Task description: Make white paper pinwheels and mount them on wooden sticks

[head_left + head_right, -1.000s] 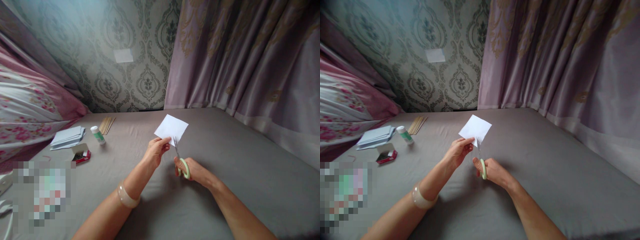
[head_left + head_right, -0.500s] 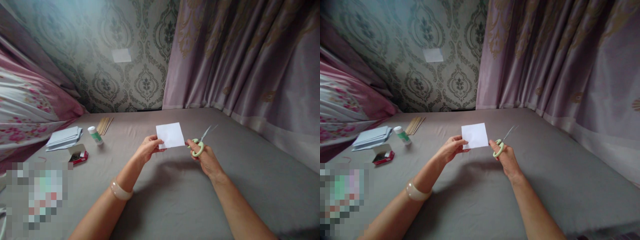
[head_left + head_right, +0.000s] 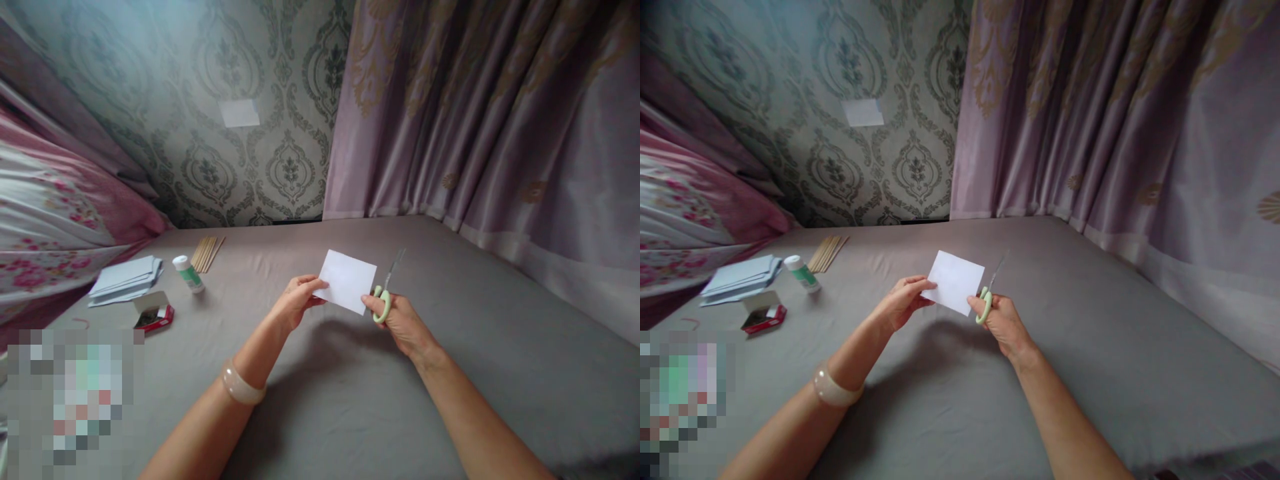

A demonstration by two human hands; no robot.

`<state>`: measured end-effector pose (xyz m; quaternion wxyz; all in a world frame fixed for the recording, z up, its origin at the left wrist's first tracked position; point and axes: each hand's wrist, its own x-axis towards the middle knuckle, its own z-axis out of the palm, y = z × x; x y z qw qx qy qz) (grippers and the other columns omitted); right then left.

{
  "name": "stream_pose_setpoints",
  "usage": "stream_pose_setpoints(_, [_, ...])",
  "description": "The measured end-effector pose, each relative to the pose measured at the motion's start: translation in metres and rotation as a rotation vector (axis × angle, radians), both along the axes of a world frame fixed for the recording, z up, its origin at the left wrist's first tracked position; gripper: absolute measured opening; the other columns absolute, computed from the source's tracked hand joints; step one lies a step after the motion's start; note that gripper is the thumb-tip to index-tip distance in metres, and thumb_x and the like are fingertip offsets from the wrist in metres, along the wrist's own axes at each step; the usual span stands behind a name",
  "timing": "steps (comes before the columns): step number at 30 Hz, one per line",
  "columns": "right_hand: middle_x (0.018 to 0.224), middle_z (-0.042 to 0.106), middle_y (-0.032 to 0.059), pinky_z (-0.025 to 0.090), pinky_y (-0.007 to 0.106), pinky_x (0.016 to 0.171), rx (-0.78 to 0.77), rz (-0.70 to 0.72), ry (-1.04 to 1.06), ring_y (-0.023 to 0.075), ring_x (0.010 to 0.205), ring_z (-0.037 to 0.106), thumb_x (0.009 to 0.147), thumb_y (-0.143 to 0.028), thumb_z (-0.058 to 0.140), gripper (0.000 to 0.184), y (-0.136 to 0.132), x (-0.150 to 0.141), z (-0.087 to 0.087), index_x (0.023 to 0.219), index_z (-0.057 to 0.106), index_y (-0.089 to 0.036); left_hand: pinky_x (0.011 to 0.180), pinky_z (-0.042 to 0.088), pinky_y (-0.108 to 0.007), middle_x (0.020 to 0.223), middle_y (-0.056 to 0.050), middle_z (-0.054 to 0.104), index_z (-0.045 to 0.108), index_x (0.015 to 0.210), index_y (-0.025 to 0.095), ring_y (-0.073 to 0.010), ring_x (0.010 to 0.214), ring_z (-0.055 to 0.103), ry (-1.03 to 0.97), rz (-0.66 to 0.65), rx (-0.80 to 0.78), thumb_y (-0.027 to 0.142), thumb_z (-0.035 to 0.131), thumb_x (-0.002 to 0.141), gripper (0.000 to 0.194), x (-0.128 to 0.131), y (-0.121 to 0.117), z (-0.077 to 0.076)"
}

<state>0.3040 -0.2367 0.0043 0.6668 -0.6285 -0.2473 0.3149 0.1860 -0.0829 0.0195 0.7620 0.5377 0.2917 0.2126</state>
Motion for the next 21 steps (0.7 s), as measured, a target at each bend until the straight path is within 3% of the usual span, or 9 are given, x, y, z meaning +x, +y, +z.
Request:
stream_pose_setpoints(5, [0.051,0.038,-0.0075,0.022,0.021,0.042,0.123,-0.05,0.03,0.006,0.048,0.029,0.058,-0.047,0.079,0.041,0.004,0.0,-0.008,0.059,0.05,-0.018,0.062,0.045,-0.023,0.073,-0.004,0.065,0.068,0.078,0.012,-0.0096,0.061,0.057,-0.133,-0.035,-0.152,0.04,0.084,0.056,0.039,0.004,-0.006,-0.007])
stream_pose_setpoints(10, [0.053,0.038,-0.0062,0.023,0.022,0.043,0.157,-0.097,0.003,0.0069,0.05,0.029,0.06,-0.046,0.078,0.042,0.006,-0.006,-0.005,0.057,0.046,-0.02,0.064,0.044,-0.022,0.07,-0.002,0.065,0.068,0.077,0.01,-0.008,0.061,0.057,-0.142,-0.037,-0.176,0.029,0.088,0.051,0.038,0.012,-0.025,-0.017])
stream_pose_setpoints(16, [0.053,0.043,-0.0044,0.028,0.025,0.048,0.11,-0.104,-0.088,0.0094,0.052,0.034,0.058,-0.054,0.075,0.042,0.009,-0.012,-0.002,0.06,0.052,-0.019,0.062,0.044,-0.023,0.067,-0.002,0.064,0.068,0.071,0.01,-0.0083,0.059,0.056,-0.143,0.002,-0.17,0.028,0.088,0.049,0.034,0.016,-0.039,-0.025])
stream_pose_setpoints(21, [0.053,0.044,-0.0044,0.031,0.026,0.054,0.009,-0.086,-0.193,0.0103,0.054,0.037,0.06,-0.064,0.071,0.049,0.006,-0.009,-0.003,0.061,0.055,-0.018,0.061,0.043,-0.022,0.065,-0.003,0.065,0.067,0.066,0.011,-0.0091,0.059,0.057,-0.142,0.076,-0.142,0.029,0.088,0.047,0.034,0.016,-0.036,-0.022])
